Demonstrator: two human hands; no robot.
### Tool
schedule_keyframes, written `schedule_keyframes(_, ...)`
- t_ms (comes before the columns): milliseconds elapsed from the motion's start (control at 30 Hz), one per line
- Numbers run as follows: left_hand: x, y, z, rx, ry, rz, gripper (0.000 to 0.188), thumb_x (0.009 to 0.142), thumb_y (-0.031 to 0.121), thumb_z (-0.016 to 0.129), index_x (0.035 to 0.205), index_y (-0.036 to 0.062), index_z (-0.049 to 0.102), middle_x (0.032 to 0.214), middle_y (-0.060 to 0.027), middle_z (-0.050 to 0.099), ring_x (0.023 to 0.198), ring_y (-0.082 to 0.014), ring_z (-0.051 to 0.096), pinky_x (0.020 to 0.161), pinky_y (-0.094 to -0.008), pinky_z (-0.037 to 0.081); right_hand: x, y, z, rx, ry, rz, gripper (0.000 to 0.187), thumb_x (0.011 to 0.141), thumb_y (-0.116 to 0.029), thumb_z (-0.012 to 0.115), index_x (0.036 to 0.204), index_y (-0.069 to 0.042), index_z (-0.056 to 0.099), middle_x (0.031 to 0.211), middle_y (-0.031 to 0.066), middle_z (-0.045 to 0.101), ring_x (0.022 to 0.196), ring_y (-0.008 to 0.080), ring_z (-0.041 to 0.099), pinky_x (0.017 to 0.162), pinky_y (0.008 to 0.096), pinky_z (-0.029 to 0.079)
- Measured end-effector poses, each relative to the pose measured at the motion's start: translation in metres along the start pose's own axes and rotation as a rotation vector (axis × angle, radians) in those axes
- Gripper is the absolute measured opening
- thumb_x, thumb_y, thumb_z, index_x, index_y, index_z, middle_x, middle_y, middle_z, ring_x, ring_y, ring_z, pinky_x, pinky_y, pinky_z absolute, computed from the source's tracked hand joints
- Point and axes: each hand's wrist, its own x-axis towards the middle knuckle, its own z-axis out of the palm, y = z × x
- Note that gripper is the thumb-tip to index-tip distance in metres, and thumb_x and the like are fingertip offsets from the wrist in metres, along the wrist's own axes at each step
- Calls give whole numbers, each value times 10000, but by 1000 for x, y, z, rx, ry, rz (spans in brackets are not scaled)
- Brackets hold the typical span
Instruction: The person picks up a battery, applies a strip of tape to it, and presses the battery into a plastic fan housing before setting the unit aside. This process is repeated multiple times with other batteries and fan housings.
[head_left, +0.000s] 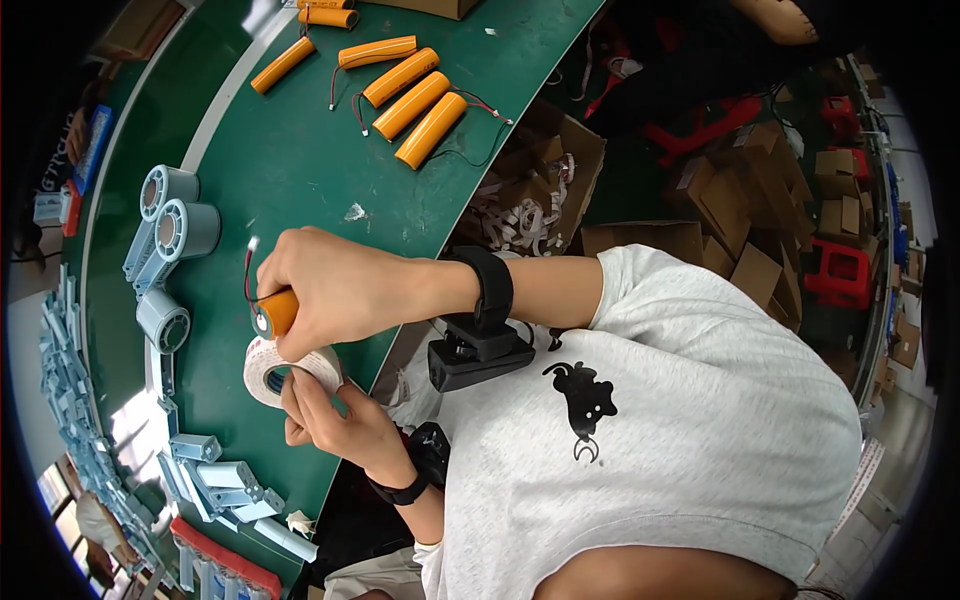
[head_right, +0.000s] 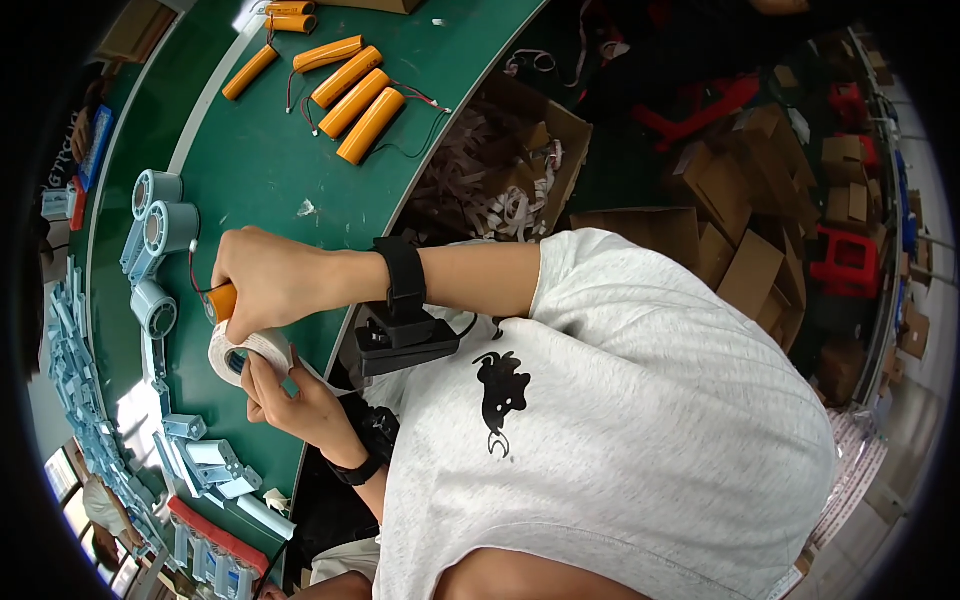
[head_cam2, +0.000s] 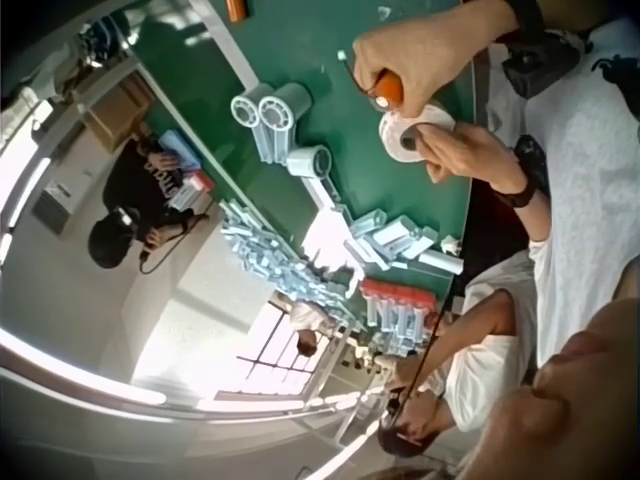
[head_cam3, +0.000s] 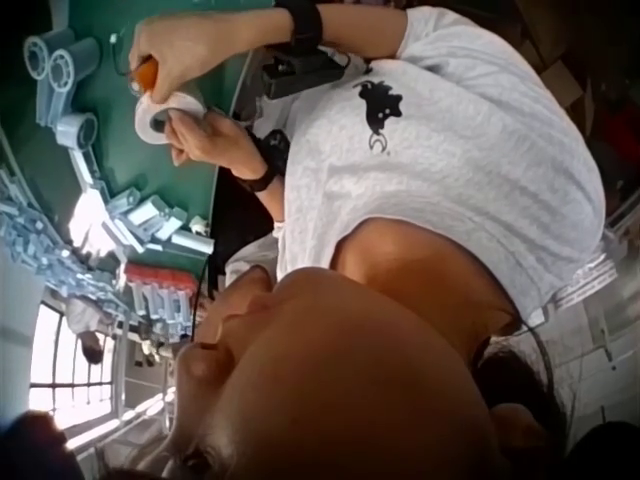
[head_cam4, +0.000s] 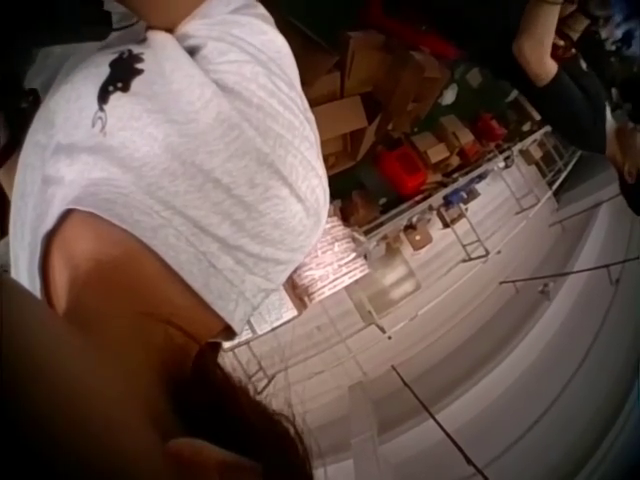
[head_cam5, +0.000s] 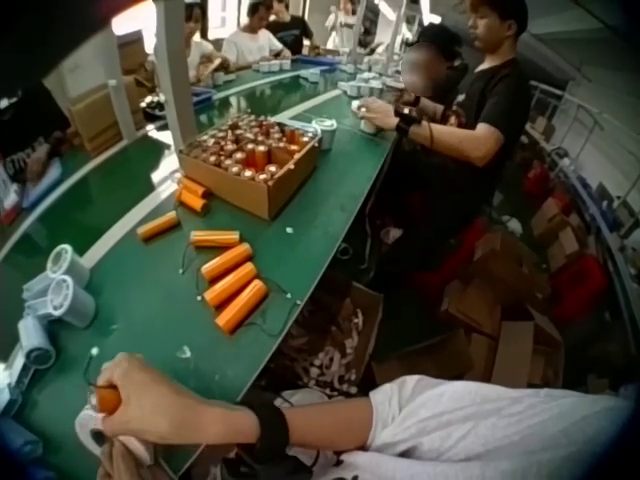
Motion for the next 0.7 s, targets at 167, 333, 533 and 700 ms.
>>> schedule_keyframes(167,1,9,2,-38,22,-11,359,715,-8,646,1063,-47,566,940,-161,617,901,-243,549,771,-314,298,-5,0,-4,383,131,147,163,581,-72,671,584,33,547,544,52,520,507,95,486,462,267,366)
schedule_keyframes(333,1,19,2,-91,-7,-42,349,726,0,653,1059,-53,564,936,-139,615,851,-220,538,748,-304,300,-6,6,-3,486,156,249,121,599,-51,664,596,19,564,562,10,522,502,61,454,453,243,351)
schedule_keyframes(533,-6,12,2,-145,-9,-297,317,755,20,649,1046,-69,560,904,-113,616,820,-199,524,709,-304,328,-10,10,-27,689,233,295,178,653,-101,722,645,11,584,553,-1,492,492,64,436,453,230,347)
schedule_keyframes(700,-6,17,4,-210,-7,-297,273,773,18,634,1021,-72,567,833,-91,612,756,-165,507,672,-289,374,-7,5,-38,405,36,299,357,738,-332,708,681,1,592,542,8,465,486,75,433,454,227,347)
